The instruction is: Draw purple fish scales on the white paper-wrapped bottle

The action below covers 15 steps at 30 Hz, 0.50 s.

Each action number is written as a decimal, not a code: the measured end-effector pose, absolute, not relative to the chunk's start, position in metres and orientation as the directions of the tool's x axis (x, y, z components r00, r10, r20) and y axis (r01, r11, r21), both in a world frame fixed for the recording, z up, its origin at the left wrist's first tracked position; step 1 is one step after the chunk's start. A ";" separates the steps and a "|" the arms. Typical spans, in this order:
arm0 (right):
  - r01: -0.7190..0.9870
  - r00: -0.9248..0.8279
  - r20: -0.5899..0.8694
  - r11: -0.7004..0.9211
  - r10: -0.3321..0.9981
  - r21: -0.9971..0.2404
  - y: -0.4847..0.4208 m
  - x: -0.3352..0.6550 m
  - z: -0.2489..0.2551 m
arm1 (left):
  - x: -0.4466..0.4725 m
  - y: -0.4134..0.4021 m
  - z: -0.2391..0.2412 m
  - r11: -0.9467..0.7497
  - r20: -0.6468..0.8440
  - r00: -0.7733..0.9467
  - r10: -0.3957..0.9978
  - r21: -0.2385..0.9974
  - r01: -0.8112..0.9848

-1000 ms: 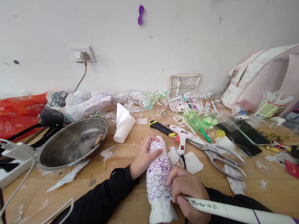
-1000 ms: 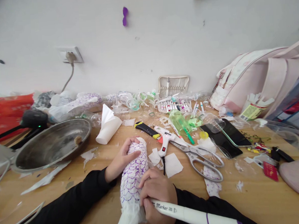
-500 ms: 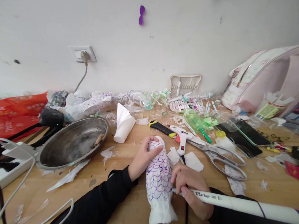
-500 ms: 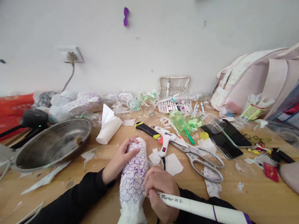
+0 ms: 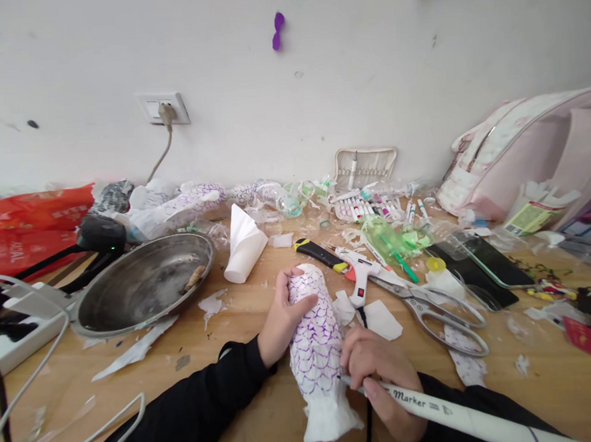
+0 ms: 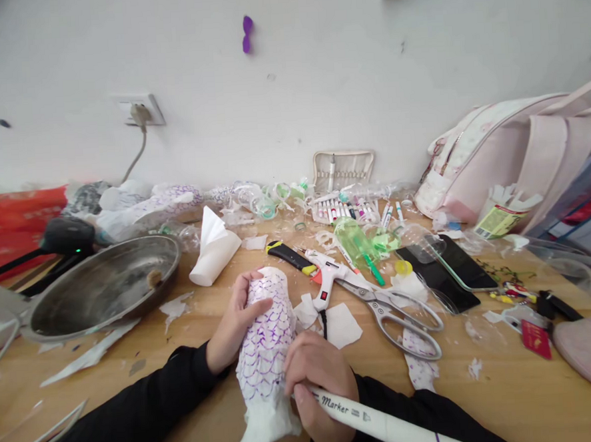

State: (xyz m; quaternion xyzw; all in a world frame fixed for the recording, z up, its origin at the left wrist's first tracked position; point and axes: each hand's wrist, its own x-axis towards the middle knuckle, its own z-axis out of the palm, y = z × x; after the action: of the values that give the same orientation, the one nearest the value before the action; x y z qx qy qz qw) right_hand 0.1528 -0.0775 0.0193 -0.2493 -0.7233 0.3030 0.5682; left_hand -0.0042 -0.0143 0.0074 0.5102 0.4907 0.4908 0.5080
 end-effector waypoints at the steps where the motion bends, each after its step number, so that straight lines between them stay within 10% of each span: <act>1: 0.029 -0.247 0.666 0.692 0.704 -0.721 -0.078 0.152 0.019 | -0.005 -0.014 0.007 -0.011 0.009 0.048 0.999 1.000 0.028; 15: 0.159 -0.408 0.652 0.753 0.640 -0.639 -0.080 0.151 0.014 | -0.004 -0.011 0.008 -0.012 -0.005 0.083 0.997 0.980 0.200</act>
State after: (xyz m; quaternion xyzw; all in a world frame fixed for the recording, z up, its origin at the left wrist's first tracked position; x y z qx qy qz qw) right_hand 0.1515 -0.0802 0.0144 -0.2491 -0.8013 0.2483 0.4839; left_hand -0.0036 -0.0110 0.0081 0.5690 0.5255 0.4268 0.4668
